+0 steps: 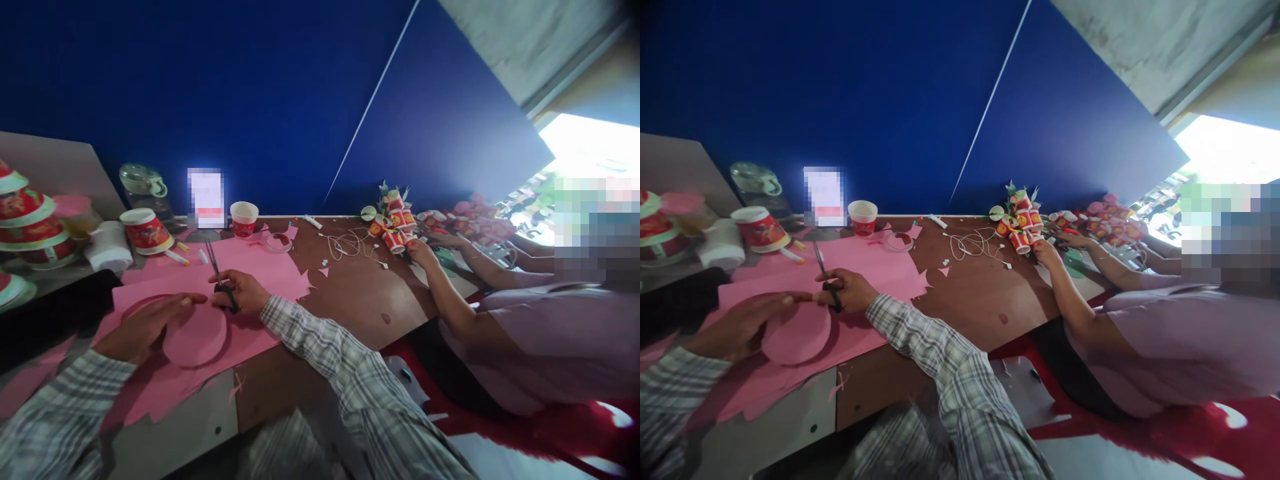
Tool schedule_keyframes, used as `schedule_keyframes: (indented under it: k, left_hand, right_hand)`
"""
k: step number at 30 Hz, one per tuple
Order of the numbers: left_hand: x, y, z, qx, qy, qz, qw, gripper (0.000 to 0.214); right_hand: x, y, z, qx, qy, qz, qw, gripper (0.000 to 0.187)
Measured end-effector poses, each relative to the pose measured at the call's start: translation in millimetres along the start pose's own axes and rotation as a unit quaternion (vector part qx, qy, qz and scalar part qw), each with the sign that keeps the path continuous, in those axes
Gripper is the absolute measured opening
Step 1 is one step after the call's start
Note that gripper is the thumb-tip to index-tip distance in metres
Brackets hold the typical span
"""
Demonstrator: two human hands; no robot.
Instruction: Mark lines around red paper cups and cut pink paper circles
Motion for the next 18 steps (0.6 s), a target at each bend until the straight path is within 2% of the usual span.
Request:
schedule_keyframes:
  k: [3, 5, 8, 14, 16, 18]
  left_hand:
    - [4.8, 4.4, -1.1, -0.067, -0.043, -0.032, 0.996, 0.043]
    - [7.6, 5.7, -1.7, -0.096, -0.049, -0.016, 0.994, 0.045]
    - [6.2, 5.2, -1.4, -0.121, -0.043, 0.002, 0.992, 0.046]
    - [-7.7, 4.0, -0.2, -0.156, -0.116, -0.047, 0.98, 0.059]
    - [-5.3, 6.1, -0.7, -0.144, -0.121, -0.051, 0.981, 0.062]
    - [0.1, 7.5, -1.2, -0.089, -0.107, -0.056, 0.989, 0.065]
  right_hand:
    - [-0.9, 0.1, -0.8, -0.011, 0.028, -0.038, 0.999, 0.034]
    - [-1.6, -0.9, -0.8, -0.017, 0.034, -0.051, 0.998, 0.033]
    - [-2.2, -3.0, -0.4, -0.019, 0.036, -0.053, 0.998, 0.031]
    - [-0.5, -6.6, 0.5, -0.009, 0.027, -0.04, 0.999, 0.032]
    - [0.2, -7.0, 0.2, -0.009, 0.036, -0.031, 0.999, 0.034]
    - [0.4, -6.2, -0.8, -0.023, 0.042, -0.025, 0.999, 0.037]
Point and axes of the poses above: each hand's wrist, its own z-axis towards the middle knuckle, its own y-axis out of the palm, x = y × z, the point moved 1 cm from there along z, towards the middle knuckle, and after that the axes turned 7 degrees about -x, right-handed, at the moved point
